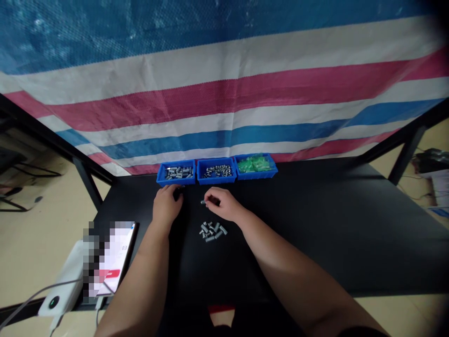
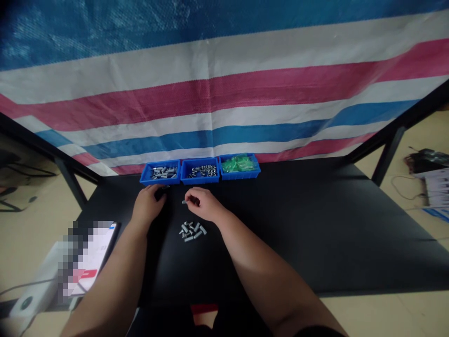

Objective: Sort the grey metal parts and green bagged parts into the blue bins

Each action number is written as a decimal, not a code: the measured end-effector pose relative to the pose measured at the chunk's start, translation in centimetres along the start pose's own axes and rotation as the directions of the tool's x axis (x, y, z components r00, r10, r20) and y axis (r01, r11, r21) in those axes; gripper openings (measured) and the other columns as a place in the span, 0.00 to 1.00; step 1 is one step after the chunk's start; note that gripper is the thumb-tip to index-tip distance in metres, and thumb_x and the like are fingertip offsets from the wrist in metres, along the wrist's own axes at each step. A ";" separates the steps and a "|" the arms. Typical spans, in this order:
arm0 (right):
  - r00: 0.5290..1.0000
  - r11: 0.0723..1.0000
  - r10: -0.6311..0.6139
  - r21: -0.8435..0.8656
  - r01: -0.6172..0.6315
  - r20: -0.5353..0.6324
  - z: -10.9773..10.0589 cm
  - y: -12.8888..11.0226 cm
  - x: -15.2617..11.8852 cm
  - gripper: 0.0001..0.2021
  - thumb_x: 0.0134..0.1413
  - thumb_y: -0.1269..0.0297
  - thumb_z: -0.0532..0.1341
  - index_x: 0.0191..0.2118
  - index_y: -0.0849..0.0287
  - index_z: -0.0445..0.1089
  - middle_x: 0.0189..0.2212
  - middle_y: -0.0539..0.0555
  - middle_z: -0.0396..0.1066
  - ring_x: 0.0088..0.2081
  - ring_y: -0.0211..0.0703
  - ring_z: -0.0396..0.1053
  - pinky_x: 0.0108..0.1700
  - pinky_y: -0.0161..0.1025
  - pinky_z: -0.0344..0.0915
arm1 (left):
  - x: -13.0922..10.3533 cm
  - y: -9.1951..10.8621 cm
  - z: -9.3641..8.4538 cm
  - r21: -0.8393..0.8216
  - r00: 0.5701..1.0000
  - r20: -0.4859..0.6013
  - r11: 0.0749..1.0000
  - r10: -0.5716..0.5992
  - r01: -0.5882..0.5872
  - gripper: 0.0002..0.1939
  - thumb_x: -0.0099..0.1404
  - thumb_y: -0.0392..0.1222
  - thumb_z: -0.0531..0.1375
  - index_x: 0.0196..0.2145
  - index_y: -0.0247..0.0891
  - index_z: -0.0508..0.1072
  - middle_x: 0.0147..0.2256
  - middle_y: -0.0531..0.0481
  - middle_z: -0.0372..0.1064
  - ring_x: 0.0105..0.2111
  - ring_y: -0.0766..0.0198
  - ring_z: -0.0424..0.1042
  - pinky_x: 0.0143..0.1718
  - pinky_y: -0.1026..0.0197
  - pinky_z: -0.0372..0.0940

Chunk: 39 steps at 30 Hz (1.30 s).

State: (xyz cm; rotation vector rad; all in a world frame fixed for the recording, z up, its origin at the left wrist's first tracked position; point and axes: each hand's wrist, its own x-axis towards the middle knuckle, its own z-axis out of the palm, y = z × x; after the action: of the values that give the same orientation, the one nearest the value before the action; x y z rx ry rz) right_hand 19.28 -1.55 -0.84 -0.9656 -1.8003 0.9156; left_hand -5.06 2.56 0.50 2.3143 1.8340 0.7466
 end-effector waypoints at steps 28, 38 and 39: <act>0.998 0.998 0.043 -0.040 -0.045 -0.054 0.6 0.6 0.2 0.07 0.55 0.75 0.64 0.39 0.59 0.76 0.38 0.51 0.70 0.29 0.32 0.68 0.35 0.33 0.68 | 1.2 2.1 -1.1 -0.072 0.917 -0.394 0.992 0.066 -0.103 0.13 0.67 0.43 0.64 0.49 0.46 0.79 0.61 0.44 0.72 0.69 0.39 0.58 0.67 0.21 0.44; 0.975 0.979 0.086 0.198 -0.045 -0.203 0.8 1.1 0.4 0.08 0.58 0.59 0.68 0.36 0.58 0.73 0.31 0.51 0.75 0.32 0.39 0.74 0.37 0.36 0.71 | -0.5 4.3 -1.3 -0.477 0.898 0.012 0.792 0.439 -0.381 0.14 0.68 0.44 0.65 0.51 0.44 0.76 0.47 0.47 0.79 0.47 0.59 0.78 0.51 0.56 0.72; 0.974 0.971 0.106 0.233 -0.057 -0.202 0.9 1.2 0.5 0.09 0.58 0.57 0.68 0.36 0.57 0.73 0.31 0.51 0.75 0.32 0.39 0.74 0.37 0.37 0.71 | -0.5 4.5 -0.9 -0.501 0.902 0.049 0.792 0.428 -0.349 0.12 0.68 0.44 0.64 0.49 0.44 0.77 0.44 0.48 0.79 0.44 0.60 0.78 0.48 0.58 0.73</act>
State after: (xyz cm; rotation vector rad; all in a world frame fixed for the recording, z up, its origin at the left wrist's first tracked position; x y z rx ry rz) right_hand 18.60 -0.82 -2.01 -0.9585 -1.4509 1.0041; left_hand -1.55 0.66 2.75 2.3302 0.9520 0.9056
